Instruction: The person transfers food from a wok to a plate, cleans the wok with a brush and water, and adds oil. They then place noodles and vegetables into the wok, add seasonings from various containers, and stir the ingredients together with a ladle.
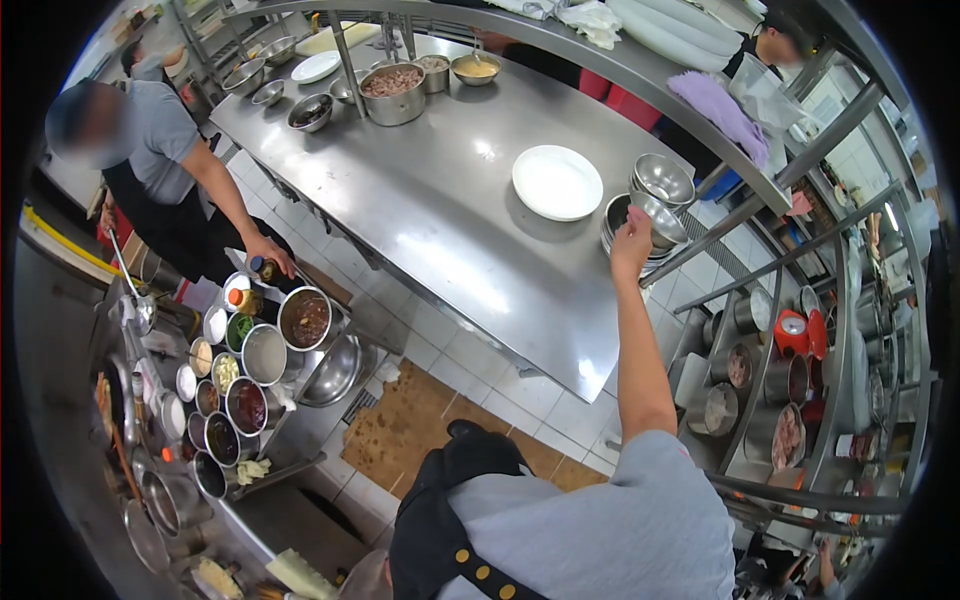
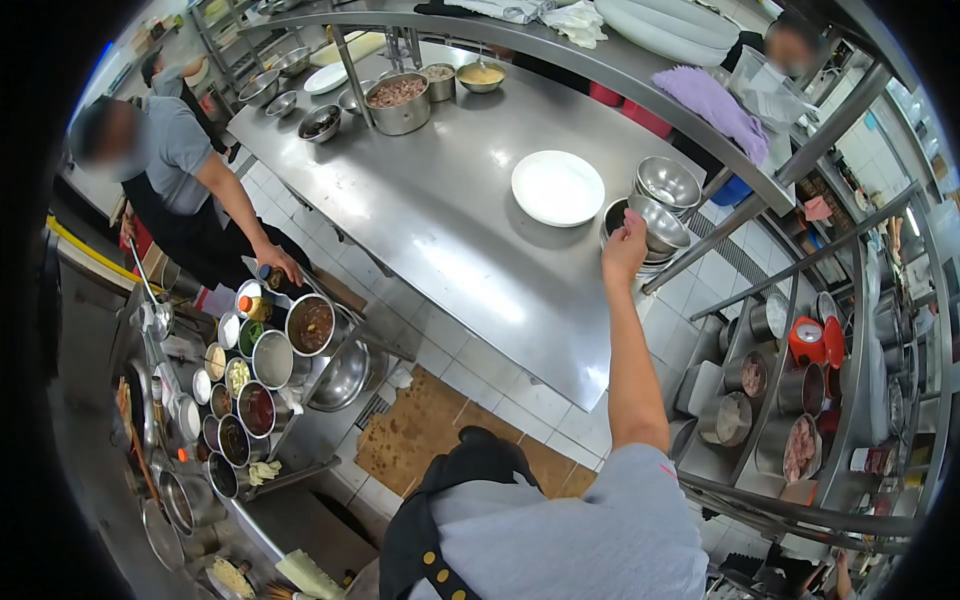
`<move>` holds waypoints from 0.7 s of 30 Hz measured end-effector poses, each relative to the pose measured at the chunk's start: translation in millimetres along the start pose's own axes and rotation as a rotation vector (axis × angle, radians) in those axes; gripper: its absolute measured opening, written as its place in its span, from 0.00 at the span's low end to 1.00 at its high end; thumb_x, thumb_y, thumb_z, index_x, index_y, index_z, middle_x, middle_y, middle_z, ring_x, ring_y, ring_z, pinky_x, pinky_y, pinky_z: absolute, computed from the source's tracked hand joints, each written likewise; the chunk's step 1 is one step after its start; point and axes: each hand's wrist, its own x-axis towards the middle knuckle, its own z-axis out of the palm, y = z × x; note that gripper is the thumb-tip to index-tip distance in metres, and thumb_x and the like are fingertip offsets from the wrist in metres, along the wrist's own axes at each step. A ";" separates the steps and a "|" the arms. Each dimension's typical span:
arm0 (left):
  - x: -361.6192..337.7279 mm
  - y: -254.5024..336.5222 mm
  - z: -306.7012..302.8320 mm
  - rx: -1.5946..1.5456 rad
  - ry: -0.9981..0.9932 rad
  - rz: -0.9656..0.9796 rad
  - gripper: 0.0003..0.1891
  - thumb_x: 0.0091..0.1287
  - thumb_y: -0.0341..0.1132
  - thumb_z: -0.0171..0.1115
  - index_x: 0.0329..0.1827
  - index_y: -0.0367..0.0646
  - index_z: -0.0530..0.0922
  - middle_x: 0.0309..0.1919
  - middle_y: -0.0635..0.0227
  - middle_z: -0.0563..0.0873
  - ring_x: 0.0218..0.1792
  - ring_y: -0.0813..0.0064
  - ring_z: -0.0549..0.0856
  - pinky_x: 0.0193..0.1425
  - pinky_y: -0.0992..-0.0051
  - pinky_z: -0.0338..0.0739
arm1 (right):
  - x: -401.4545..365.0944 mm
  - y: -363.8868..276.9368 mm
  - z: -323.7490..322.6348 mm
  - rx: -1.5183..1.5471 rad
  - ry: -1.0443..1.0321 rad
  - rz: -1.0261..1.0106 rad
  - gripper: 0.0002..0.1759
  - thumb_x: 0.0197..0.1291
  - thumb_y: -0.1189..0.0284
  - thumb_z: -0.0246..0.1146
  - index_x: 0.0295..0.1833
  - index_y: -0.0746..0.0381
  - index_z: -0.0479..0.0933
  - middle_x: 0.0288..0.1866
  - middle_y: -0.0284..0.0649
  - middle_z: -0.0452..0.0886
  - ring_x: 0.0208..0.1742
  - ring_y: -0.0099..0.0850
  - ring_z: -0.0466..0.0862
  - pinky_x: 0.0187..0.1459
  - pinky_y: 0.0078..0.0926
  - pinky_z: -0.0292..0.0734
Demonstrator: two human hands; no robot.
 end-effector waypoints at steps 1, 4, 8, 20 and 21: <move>-2.1 2.7 1.0 0.001 0.000 0.002 0.11 0.71 0.38 0.59 0.49 0.41 0.78 0.37 0.65 0.84 0.38 0.74 0.81 0.42 0.73 0.77 | -1.5 1.3 0.6 0.003 -0.010 -0.043 0.16 0.65 0.82 0.53 0.58 0.66 0.73 0.54 0.49 0.83 0.54 0.39 0.85 0.53 0.30 0.78; -3.8 3.4 3.8 0.001 0.000 0.003 0.11 0.71 0.38 0.59 0.49 0.40 0.78 0.37 0.64 0.84 0.38 0.74 0.81 0.42 0.73 0.77 | -14.1 -38.8 -4.7 0.033 -0.037 0.046 0.16 0.64 0.83 0.54 0.57 0.65 0.74 0.51 0.47 0.84 0.46 0.39 0.87 0.48 0.32 0.80; -4.9 0.1 5.9 0.002 0.005 0.001 0.11 0.71 0.38 0.59 0.49 0.40 0.78 0.37 0.64 0.84 0.38 0.74 0.81 0.42 0.73 0.77 | -2.1 -50.2 -13.7 -0.148 -0.132 -0.016 0.15 0.61 0.82 0.57 0.55 0.64 0.75 0.48 0.48 0.84 0.40 0.44 0.86 0.42 0.37 0.79; -47.1 -7.4 14.3 -0.029 0.148 0.158 0.11 0.69 0.36 0.60 0.48 0.39 0.79 0.38 0.63 0.85 0.38 0.75 0.82 0.42 0.74 0.77 | -38.6 -86.1 75.7 0.088 -0.421 -0.249 0.26 0.62 0.84 0.55 0.67 0.64 0.70 0.57 0.46 0.80 0.54 0.35 0.82 0.53 0.29 0.78; -58.4 33.4 12.0 0.119 0.163 0.006 0.12 0.68 0.36 0.61 0.51 0.40 0.79 0.37 0.63 0.85 0.37 0.76 0.82 0.40 0.74 0.76 | -86.0 -104.5 91.0 0.130 -0.522 -0.241 0.22 0.67 0.80 0.55 0.66 0.66 0.70 0.57 0.47 0.80 0.54 0.35 0.82 0.54 0.29 0.78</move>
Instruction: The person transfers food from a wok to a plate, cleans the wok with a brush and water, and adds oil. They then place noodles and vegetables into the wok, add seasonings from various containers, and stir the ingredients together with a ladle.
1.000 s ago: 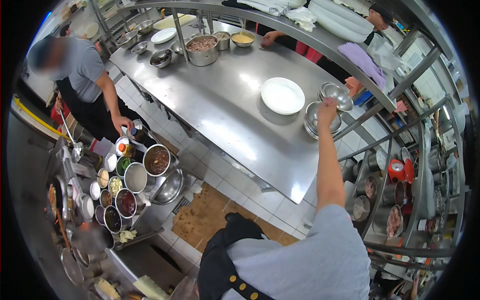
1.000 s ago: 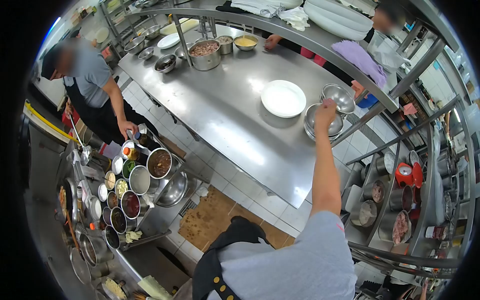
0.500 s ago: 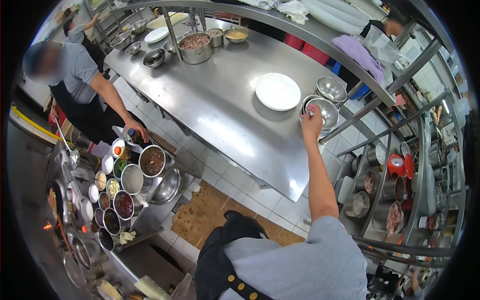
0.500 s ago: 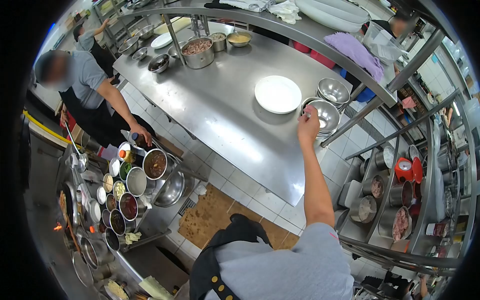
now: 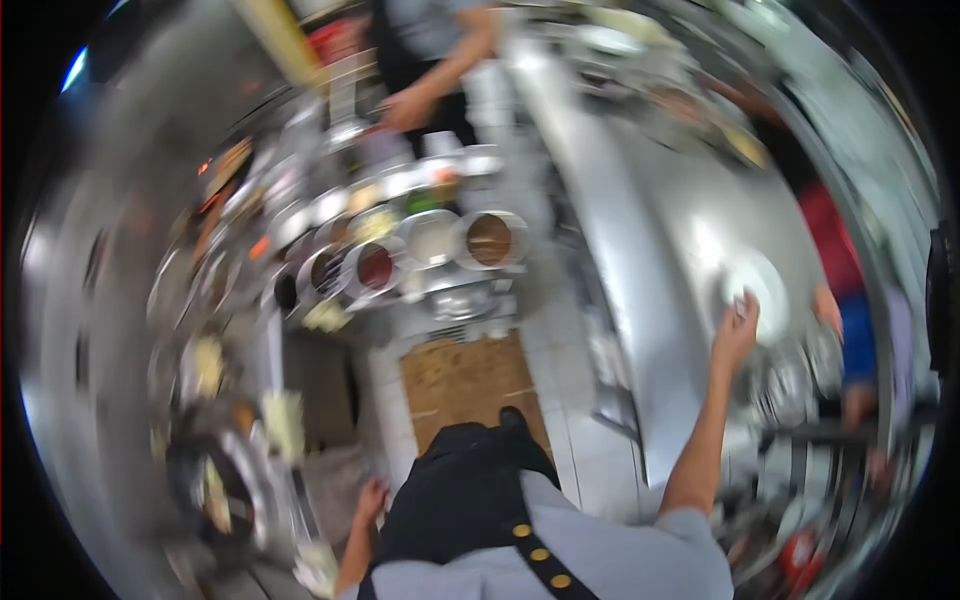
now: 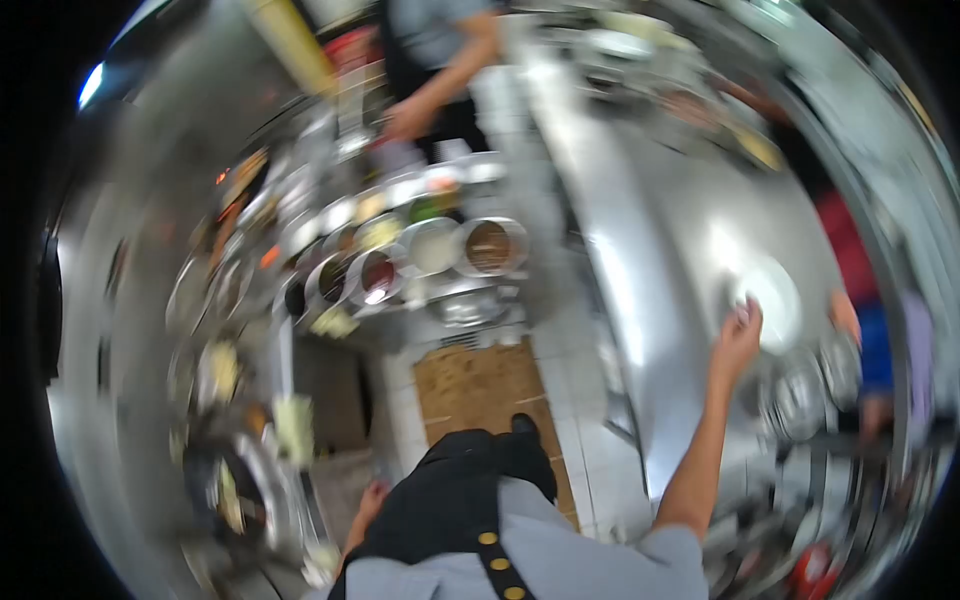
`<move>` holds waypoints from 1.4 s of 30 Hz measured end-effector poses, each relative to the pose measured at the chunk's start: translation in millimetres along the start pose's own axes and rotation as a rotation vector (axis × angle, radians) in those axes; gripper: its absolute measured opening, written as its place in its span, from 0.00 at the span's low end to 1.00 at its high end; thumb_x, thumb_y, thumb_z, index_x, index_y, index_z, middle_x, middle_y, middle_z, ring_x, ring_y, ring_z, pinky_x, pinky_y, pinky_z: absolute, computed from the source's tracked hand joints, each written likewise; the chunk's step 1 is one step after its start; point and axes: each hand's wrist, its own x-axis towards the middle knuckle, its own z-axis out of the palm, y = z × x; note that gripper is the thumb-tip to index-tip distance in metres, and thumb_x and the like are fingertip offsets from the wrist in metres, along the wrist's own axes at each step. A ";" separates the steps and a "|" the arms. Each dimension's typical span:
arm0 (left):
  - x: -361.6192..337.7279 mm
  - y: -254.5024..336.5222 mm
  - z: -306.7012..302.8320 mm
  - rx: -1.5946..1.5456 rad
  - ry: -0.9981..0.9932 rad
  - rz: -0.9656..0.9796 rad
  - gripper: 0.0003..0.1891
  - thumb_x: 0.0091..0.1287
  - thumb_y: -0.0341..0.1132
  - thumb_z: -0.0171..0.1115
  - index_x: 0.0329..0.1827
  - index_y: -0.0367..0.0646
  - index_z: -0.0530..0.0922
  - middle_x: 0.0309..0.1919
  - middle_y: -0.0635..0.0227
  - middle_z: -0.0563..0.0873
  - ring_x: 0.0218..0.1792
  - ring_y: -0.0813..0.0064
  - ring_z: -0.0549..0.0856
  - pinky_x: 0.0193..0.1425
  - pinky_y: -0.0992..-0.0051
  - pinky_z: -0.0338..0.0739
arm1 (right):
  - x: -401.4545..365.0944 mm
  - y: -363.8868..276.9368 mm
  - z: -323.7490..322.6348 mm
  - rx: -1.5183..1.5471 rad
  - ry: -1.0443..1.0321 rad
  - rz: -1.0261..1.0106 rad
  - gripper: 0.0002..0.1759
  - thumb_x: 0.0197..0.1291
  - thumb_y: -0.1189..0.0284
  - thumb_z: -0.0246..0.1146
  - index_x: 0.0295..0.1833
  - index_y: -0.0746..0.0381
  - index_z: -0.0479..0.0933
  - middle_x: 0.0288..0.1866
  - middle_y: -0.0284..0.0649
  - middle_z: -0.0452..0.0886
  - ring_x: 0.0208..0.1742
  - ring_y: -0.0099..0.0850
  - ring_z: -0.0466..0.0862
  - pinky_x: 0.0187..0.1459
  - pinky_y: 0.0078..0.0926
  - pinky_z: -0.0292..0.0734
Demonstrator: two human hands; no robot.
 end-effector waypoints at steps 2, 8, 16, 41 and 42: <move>15.3 -53.5 12.3 -0.115 0.131 0.013 0.18 0.68 0.40 0.62 0.58 0.44 0.79 0.41 0.58 0.87 0.43 0.68 0.86 0.48 0.68 0.79 | -64.7 -15.8 81.8 0.117 -0.249 0.054 0.19 0.72 0.75 0.53 0.65 0.67 0.70 0.57 0.47 0.80 0.53 0.34 0.82 0.55 0.30 0.78; -29.2 -66.9 26.8 -0.276 0.306 -0.121 0.19 0.66 0.42 0.62 0.59 0.48 0.79 0.43 0.56 0.87 0.44 0.61 0.86 0.52 0.65 0.79 | -328.1 -130.6 240.7 0.142 -1.739 -0.387 0.24 0.57 0.70 0.66 0.61 0.60 0.76 0.49 0.47 0.84 0.51 0.41 0.84 0.53 0.35 0.78; -99.5 -221.8 175.2 -0.542 0.277 -0.352 0.19 0.64 0.40 0.62 0.57 0.43 0.80 0.41 0.60 0.87 0.36 0.69 0.85 0.40 0.67 0.80 | -556.8 -388.7 244.4 0.413 -2.750 -0.581 0.26 0.68 0.65 0.62 0.69 0.60 0.68 0.51 0.39 0.83 0.49 0.29 0.83 0.50 0.31 0.80; -124.9 -218.5 134.1 -1.636 0.968 -0.676 0.20 0.65 0.41 0.61 0.59 0.51 0.73 0.36 0.69 0.82 0.31 0.74 0.82 0.29 0.70 0.78 | -775.8 -707.4 424.9 0.637 -2.601 -0.048 0.13 0.69 0.67 0.61 0.51 0.59 0.66 0.22 0.34 0.71 0.13 0.22 0.68 0.12 0.24 0.63; -123.3 -220.6 160.8 -1.684 0.991 -0.627 0.19 0.66 0.41 0.61 0.59 0.50 0.73 0.35 0.70 0.82 0.30 0.75 0.81 0.28 0.71 0.78 | -788.4 -719.7 447.9 0.627 -2.549 -0.099 0.14 0.69 0.67 0.61 0.53 0.60 0.66 0.22 0.35 0.71 0.14 0.22 0.69 0.12 0.25 0.63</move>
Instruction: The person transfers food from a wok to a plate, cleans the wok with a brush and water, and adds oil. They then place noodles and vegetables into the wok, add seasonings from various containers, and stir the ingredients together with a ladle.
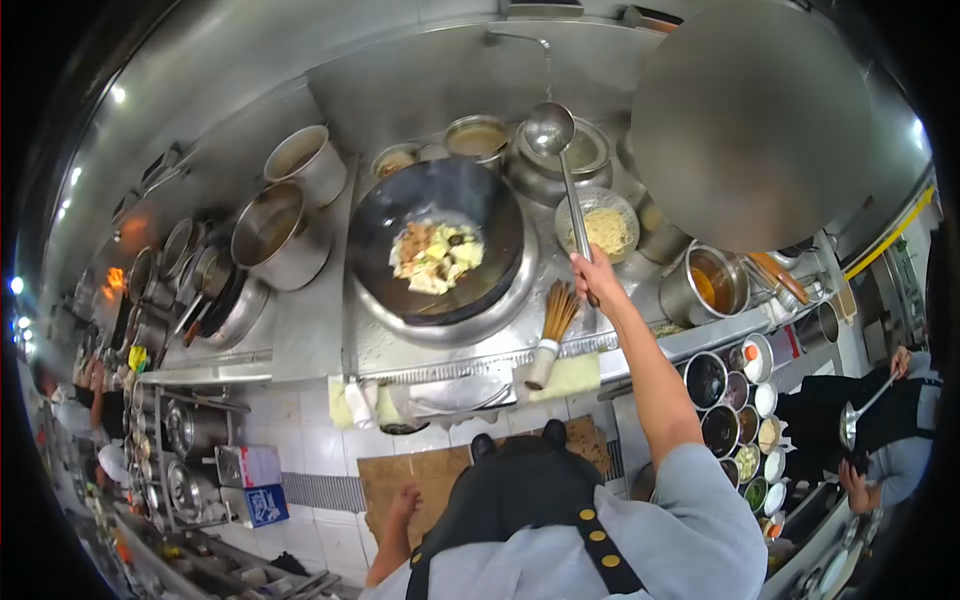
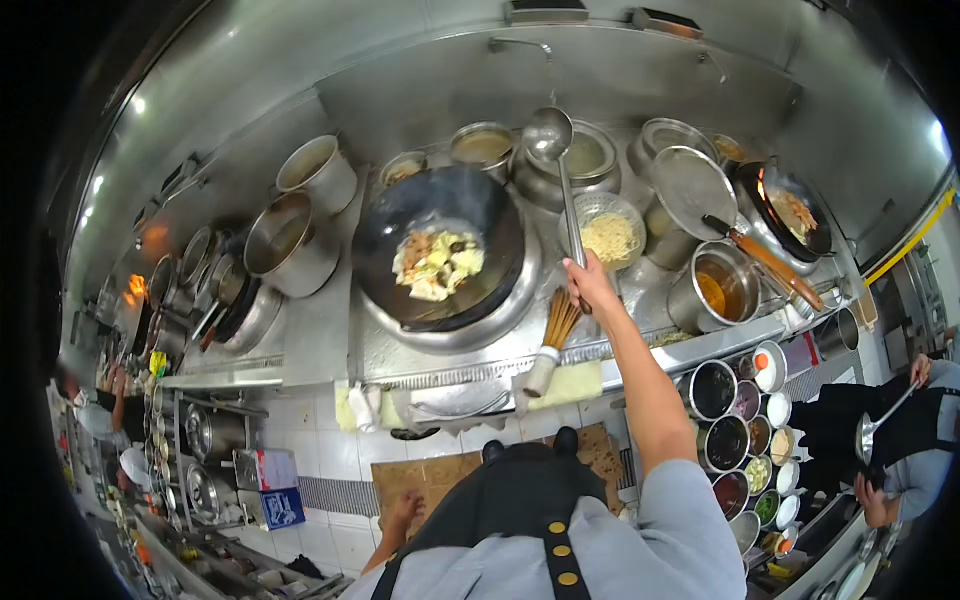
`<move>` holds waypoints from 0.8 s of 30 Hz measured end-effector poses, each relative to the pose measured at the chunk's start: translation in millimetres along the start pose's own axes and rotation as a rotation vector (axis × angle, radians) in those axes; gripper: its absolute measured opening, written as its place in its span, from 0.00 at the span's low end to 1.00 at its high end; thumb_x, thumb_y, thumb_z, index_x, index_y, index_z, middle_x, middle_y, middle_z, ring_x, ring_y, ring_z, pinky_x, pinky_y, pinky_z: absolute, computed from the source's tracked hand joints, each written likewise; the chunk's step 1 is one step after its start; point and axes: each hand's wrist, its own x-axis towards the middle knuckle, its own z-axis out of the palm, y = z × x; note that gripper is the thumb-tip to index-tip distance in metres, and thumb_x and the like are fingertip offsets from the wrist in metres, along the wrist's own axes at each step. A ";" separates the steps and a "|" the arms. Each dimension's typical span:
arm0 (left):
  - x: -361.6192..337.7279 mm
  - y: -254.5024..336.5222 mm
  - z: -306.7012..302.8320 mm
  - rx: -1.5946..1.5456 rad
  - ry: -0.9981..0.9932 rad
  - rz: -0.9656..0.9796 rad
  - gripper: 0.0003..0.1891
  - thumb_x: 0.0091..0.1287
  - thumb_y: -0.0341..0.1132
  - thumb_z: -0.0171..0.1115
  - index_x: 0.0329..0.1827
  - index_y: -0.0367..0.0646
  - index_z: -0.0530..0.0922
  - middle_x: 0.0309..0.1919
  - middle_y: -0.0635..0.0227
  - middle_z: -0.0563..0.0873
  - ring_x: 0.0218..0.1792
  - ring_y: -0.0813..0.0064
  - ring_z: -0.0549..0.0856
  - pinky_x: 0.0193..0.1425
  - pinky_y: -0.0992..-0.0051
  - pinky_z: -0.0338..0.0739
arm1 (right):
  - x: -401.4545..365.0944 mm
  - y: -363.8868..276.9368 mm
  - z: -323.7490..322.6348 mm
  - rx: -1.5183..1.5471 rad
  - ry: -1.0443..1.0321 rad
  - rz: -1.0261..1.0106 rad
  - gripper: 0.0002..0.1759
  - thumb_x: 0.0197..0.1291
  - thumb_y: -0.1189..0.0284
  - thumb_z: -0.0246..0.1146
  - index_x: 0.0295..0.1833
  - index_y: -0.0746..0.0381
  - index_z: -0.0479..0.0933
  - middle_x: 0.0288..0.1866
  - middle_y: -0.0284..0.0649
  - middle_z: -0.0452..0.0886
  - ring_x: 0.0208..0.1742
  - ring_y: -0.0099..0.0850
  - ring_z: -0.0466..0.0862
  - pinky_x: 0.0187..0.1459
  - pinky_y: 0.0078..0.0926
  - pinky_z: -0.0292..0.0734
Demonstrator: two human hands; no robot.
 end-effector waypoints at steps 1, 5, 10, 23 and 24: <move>3.9 -19.9 -2.0 -0.053 -0.031 0.016 0.19 0.67 0.42 0.61 0.59 0.49 0.72 0.35 0.71 0.81 0.29 0.75 0.81 0.28 0.72 0.77 | 22.9 -5.4 -16.0 -0.049 0.053 -0.015 0.15 0.68 0.67 0.61 0.54 0.60 0.66 0.23 0.35 0.71 0.14 0.23 0.69 0.13 0.26 0.64; -54.4 -36.4 41.5 -0.190 0.027 0.055 0.18 0.72 0.40 0.60 0.60 0.43 0.72 0.33 0.71 0.80 0.31 0.75 0.83 0.29 0.71 0.79 | 118.7 -4.4 -71.6 -0.317 0.296 -0.057 0.16 0.67 0.69 0.61 0.54 0.63 0.66 0.25 0.38 0.74 0.16 0.27 0.73 0.13 0.29 0.66; -77.3 -62.3 87.6 0.068 0.060 0.104 0.19 0.73 0.39 0.59 0.60 0.36 0.73 0.36 0.66 0.85 0.37 0.72 0.85 0.42 0.68 0.83 | 199.1 -9.8 -97.6 -0.422 0.250 0.024 0.12 0.67 0.71 0.58 0.51 0.64 0.67 0.23 0.35 0.71 0.17 0.27 0.73 0.19 0.26 0.70; -31.3 202.6 202.4 0.104 -0.158 0.308 0.14 0.73 0.38 0.58 0.53 0.38 0.78 0.41 0.66 0.85 0.40 0.77 0.83 0.47 0.76 0.78 | 60.8 -46.1 -124.5 1.254 -0.390 0.346 0.09 0.70 0.75 0.54 0.48 0.70 0.71 0.25 0.29 0.68 0.16 0.14 0.65 0.16 0.16 0.62; -40.8 255.0 235.6 0.057 -0.326 0.338 0.14 0.74 0.37 0.56 0.57 0.39 0.77 0.40 0.67 0.83 0.41 0.73 0.84 0.49 0.72 0.79 | 46.7 -49.7 -131.0 1.182 -0.313 0.345 0.07 0.69 0.75 0.54 0.47 0.69 0.71 0.25 0.30 0.69 0.15 0.15 0.65 0.16 0.17 0.62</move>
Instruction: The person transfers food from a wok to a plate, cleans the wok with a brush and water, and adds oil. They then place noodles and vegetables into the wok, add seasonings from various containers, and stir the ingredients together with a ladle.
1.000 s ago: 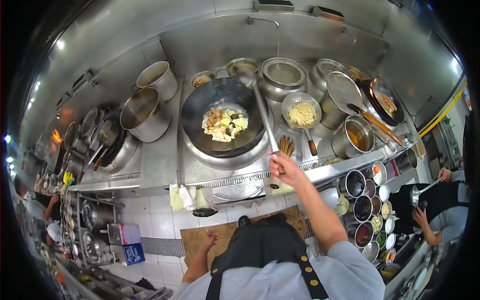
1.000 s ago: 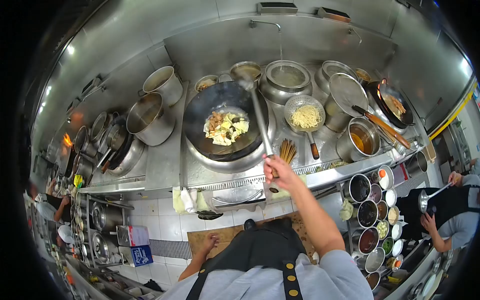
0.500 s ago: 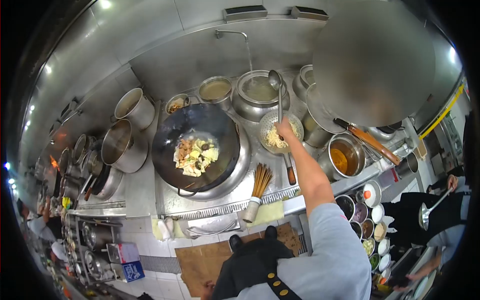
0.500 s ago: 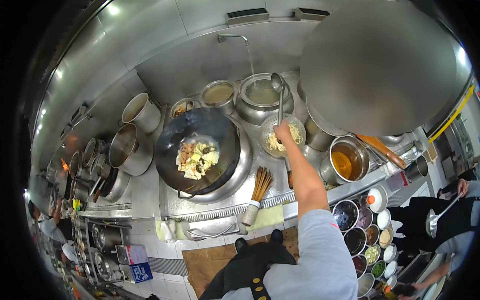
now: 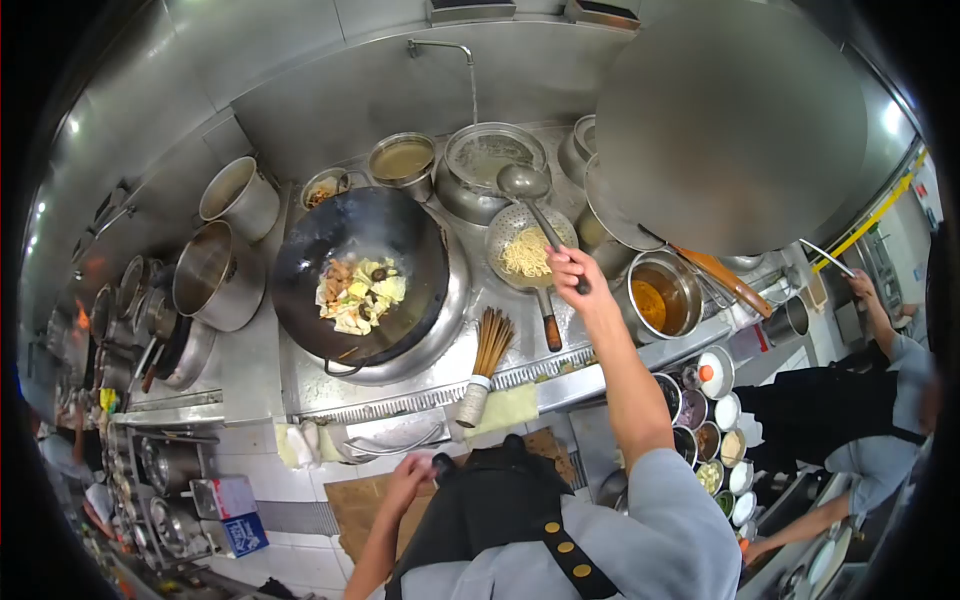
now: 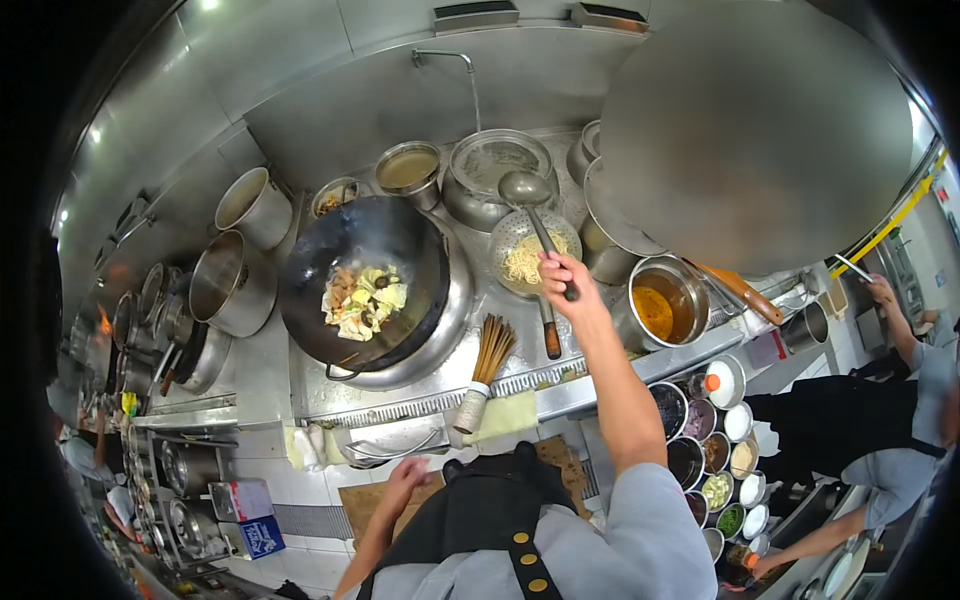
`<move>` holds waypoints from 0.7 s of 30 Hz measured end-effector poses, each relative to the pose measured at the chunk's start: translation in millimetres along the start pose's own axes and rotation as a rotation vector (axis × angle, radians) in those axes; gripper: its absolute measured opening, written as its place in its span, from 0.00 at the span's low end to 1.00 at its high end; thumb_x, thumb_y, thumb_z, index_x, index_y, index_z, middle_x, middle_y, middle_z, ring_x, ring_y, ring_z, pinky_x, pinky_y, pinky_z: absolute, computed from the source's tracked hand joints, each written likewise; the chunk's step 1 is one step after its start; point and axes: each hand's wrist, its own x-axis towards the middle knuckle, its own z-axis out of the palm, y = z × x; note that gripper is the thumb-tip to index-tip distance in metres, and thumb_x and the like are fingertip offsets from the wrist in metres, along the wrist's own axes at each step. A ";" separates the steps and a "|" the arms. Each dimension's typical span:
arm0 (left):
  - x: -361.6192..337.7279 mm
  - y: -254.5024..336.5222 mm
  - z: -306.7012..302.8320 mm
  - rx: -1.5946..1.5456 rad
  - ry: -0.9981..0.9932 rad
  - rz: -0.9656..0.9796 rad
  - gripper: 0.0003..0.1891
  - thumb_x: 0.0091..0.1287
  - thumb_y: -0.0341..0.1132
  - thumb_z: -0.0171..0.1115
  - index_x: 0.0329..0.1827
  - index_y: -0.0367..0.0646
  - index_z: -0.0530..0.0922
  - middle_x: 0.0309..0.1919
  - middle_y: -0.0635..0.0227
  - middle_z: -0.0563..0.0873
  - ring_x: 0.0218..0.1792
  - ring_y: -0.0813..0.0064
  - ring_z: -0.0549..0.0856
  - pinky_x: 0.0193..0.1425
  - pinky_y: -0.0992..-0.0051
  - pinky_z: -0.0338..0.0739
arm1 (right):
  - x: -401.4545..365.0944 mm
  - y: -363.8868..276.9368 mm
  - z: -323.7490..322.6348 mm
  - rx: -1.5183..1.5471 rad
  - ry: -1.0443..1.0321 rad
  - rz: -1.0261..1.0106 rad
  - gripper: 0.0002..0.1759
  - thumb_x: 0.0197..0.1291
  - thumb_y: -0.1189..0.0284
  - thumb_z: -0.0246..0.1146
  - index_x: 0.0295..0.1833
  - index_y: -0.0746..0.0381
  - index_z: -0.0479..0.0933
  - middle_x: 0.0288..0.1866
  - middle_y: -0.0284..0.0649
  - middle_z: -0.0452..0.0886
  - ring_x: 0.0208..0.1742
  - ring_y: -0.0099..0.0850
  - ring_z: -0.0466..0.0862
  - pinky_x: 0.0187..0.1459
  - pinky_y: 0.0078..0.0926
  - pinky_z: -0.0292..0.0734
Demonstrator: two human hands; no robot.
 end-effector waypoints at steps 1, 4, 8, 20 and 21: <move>24.4 21.6 20.6 -0.038 -0.133 -0.035 0.18 0.74 0.40 0.57 0.62 0.41 0.75 0.46 0.66 0.84 0.47 0.75 0.84 0.50 0.75 0.78 | -13.7 -1.1 -1.7 -0.011 0.009 -0.002 0.07 0.69 0.75 0.54 0.47 0.69 0.71 0.25 0.30 0.69 0.15 0.15 0.65 0.16 0.17 0.62; 95.6 79.3 105.5 0.019 -0.384 -0.035 0.23 0.76 0.44 0.55 0.69 0.43 0.68 0.57 0.64 0.78 0.58 0.70 0.80 0.59 0.68 0.78 | -43.2 9.1 -1.6 -0.422 0.279 -0.012 0.08 0.67 0.74 0.56 0.48 0.67 0.70 0.24 0.31 0.70 0.15 0.17 0.66 0.17 0.18 0.64; 203.2 49.4 198.9 -0.393 -0.418 -0.380 0.32 0.76 0.51 0.51 0.77 0.46 0.56 0.68 0.58 0.70 0.63 0.60 0.76 0.63 0.59 0.76 | -58.7 21.7 -18.5 -1.526 0.704 -0.240 0.21 0.65 0.72 0.59 0.60 0.65 0.65 0.23 0.32 0.69 0.15 0.22 0.69 0.18 0.22 0.67; 301.1 126.8 174.2 -0.353 -0.156 -0.233 0.15 0.74 0.52 0.55 0.45 0.51 0.72 0.25 0.73 0.76 0.23 0.78 0.77 0.29 0.67 0.81 | 148.8 -65.3 -46.2 -1.480 0.544 -0.261 0.10 0.65 0.72 0.57 0.49 0.63 0.67 0.18 0.30 0.67 0.14 0.22 0.68 0.13 0.24 0.63; 298.8 126.2 160.3 -0.347 -0.118 -0.209 0.14 0.74 0.51 0.56 0.48 0.51 0.73 0.25 0.73 0.75 0.22 0.78 0.76 0.26 0.69 0.79 | 161.6 -66.7 -41.5 -1.368 0.524 -0.196 0.09 0.66 0.72 0.57 0.48 0.63 0.68 0.18 0.29 0.67 0.15 0.21 0.68 0.13 0.22 0.63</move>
